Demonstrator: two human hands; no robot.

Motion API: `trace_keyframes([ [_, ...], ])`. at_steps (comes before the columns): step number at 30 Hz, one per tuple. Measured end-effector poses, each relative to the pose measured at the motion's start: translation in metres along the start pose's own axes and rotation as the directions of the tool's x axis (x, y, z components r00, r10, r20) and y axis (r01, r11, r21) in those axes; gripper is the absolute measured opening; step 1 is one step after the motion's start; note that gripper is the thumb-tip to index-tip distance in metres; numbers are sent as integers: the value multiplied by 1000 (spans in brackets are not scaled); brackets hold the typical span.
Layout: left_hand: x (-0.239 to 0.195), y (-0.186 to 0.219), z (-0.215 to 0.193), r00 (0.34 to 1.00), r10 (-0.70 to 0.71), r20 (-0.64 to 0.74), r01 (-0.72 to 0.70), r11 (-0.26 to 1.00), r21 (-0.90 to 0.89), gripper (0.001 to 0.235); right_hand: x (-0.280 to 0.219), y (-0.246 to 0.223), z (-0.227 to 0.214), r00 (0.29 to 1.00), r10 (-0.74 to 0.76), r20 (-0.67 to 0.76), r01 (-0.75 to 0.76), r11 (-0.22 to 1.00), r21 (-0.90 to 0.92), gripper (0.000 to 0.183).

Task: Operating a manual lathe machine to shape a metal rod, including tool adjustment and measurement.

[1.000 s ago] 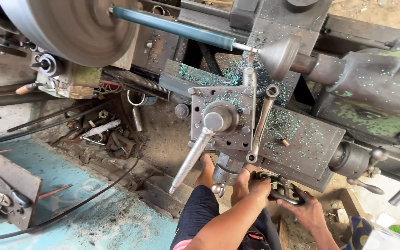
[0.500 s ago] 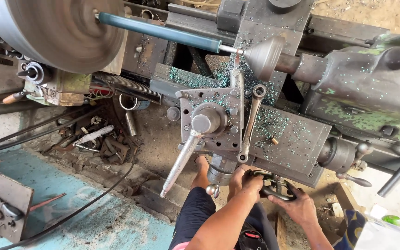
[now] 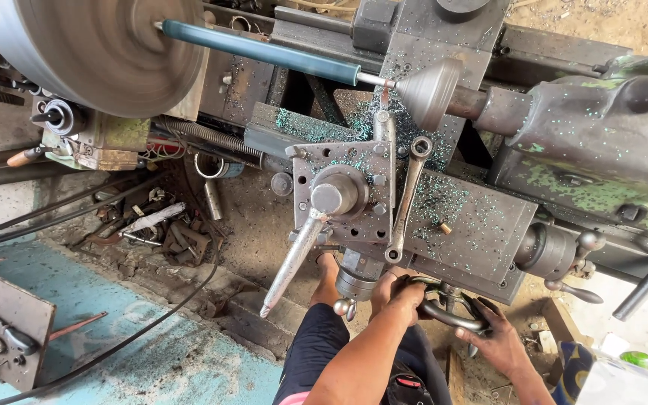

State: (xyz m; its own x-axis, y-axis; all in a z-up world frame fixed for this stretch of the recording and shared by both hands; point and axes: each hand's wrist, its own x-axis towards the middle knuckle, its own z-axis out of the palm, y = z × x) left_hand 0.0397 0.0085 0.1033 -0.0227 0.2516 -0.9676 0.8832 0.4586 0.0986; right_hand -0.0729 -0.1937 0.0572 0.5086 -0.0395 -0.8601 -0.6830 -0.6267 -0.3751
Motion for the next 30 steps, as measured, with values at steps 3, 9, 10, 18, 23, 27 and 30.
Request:
trace_keyframes([
  [3, -1, 3, -2, 980, -168, -104, 155, 980, -122, 52, 14, 23, -1, 999, -46, 19, 44, 995, 88, 111],
  [9, -22, 14, -6, 982, 143, -125, -106, 958, 265, 25, 31, 39, -1, 994, 5, 105, -19, 990, 138, 117],
  [10, -19, 15, -3, 991, 27, -131, -14, 995, 97, 30, 32, 39, -2, 995, -18, 102, 3, 989, 151, 114],
  [18, 16, 7, 4, 957, -206, -205, 186, 976, -115, 40, 33, 33, -7, 989, -38, 143, 17, 989, 149, 121],
  [23, 44, -5, 6, 981, -144, -134, 157, 983, 91, 29, 43, 40, -6, 981, -101, 167, 82, 989, 121, 118],
  [27, 29, 3, 6, 981, -135, -142, 142, 989, 36, 32, 45, 36, -12, 973, -94, 212, 56, 983, 177, 122],
  [30, 21, 10, 5, 988, -118, -95, 128, 986, 108, 31, 43, 29, -20, 966, -56, 253, 11, 984, 178, 119],
])
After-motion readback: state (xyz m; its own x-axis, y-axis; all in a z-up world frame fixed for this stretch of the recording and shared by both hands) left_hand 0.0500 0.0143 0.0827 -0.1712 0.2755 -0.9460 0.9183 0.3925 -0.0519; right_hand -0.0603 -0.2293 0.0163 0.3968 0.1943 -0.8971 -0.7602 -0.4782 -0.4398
